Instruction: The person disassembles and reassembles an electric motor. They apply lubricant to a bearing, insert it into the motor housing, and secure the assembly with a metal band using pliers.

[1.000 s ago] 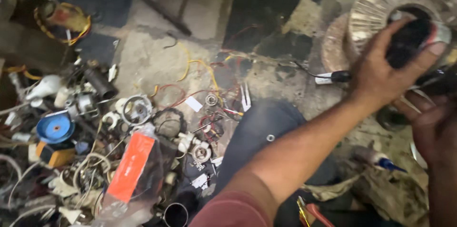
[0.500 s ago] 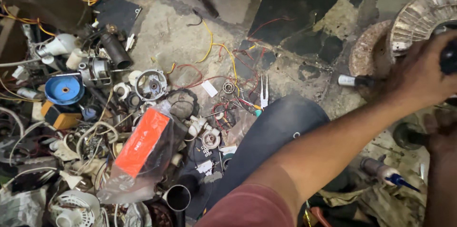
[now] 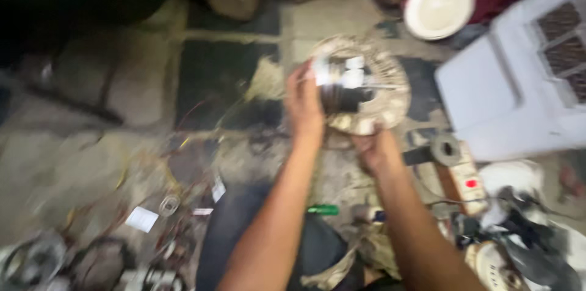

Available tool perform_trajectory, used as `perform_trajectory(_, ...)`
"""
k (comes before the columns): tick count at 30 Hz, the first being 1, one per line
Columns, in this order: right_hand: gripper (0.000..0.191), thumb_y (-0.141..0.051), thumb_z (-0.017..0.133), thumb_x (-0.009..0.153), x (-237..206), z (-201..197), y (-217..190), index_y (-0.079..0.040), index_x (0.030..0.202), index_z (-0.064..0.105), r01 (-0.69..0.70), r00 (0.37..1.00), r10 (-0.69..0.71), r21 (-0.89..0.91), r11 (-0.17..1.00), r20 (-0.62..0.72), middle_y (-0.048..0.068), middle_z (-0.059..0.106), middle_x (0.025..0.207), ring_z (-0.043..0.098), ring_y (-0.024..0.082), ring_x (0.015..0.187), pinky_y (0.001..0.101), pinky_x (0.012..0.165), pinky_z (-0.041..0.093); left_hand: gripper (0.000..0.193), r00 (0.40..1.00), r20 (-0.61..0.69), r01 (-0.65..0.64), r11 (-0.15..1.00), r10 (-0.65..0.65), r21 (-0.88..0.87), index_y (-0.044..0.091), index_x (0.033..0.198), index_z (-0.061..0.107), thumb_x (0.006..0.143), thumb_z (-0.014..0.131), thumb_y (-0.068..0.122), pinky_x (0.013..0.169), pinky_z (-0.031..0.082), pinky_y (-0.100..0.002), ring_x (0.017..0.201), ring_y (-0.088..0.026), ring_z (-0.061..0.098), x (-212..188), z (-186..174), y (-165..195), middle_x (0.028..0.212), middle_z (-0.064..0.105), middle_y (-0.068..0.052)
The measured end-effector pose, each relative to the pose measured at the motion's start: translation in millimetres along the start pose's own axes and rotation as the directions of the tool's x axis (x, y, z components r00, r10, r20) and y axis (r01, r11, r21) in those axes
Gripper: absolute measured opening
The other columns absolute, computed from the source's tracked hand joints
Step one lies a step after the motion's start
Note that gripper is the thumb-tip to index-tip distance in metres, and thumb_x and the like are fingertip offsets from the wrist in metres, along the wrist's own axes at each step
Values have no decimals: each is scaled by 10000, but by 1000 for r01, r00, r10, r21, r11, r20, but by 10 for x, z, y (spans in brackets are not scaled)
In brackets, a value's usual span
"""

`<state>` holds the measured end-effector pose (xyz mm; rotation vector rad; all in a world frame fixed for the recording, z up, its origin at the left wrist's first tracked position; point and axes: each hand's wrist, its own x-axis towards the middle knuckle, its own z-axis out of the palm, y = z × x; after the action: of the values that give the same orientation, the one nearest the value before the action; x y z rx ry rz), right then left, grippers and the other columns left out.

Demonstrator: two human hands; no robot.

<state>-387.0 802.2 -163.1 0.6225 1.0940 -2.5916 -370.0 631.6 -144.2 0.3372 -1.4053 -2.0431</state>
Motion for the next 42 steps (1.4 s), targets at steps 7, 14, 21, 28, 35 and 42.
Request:
perform_trajectory(7, 363, -254, 464, 1049, -1004, -196, -198, -182, 1404, 482, 9, 962, -113, -384, 923, -249, 77, 680, 1246, 700, 251, 1014, 448, 797, 587, 445, 940, 341, 82, 976, -8, -202, 11, 1325, 636, 1018, 637, 333, 1036, 479, -309, 1144, -167, 610, -23, 214, 637, 1242, 674, -88)
perform_trajectory(14, 539, -151, 560, 983, -1724, -825, -198, -105, 1509, 448, 50, 952, -192, -498, 866, -238, 160, 671, 1290, 687, 287, 1048, 411, 876, 543, 481, 789, 601, 195, 979, -124, -54, 21, 1328, 599, 937, 682, 286, 1016, 486, -325, 1148, -190, 626, -462, 336, 502, 1232, 675, -104)
perform_trajectory(21, 595, -168, 712, 935, -1991, -879, -515, -6, 1465, 494, 504, 668, -681, -855, 118, 300, 198, 582, 1405, 578, 296, 1289, 404, 1040, 477, 445, 766, 627, 63, 987, -142, 146, 46, 1338, 551, 934, 603, 228, 1064, 454, -356, 1216, -247, 607, -756, 445, 603, 1299, 643, -151)
perform_trajectory(28, 584, -254, 774, 879, -2074, -667, -517, -6, 1370, 580, 542, 699, -567, -840, 23, 436, 165, 650, 1269, 656, 283, 1194, 378, 1012, 519, 474, 753, 658, -349, 857, 15, 379, 26, 1428, 517, 1013, 566, 248, 1133, 414, -430, 1342, -369, 559, -1218, 337, 944, 1406, 602, -239)
perform_trajectory(35, 628, -198, 749, 971, -2101, -1226, -648, 49, 1492, 500, 592, 734, -478, -800, 101, 483, 216, 561, 1486, 532, 298, 1392, 390, 1128, 456, 471, 872, 463, -347, 868, 159, 355, 56, 1421, 533, 1000, 650, 232, 1013, 534, -423, 1238, -327, 660, -1075, -558, 1503, 1328, 681, -165)
perform_trajectory(42, 418, -141, 670, 1051, -2775, -1666, -664, -22, 1436, 558, 411, 811, -529, -886, 215, 248, 77, 603, 1247, 581, 147, 1051, 267, 860, 463, 212, 962, 10, 8, 64, -272, 998, 65, 994, 773, 950, 643, 227, 868, 552, -508, 947, -427, 703, -1244, -2821, 2172, 975, 713, -252)
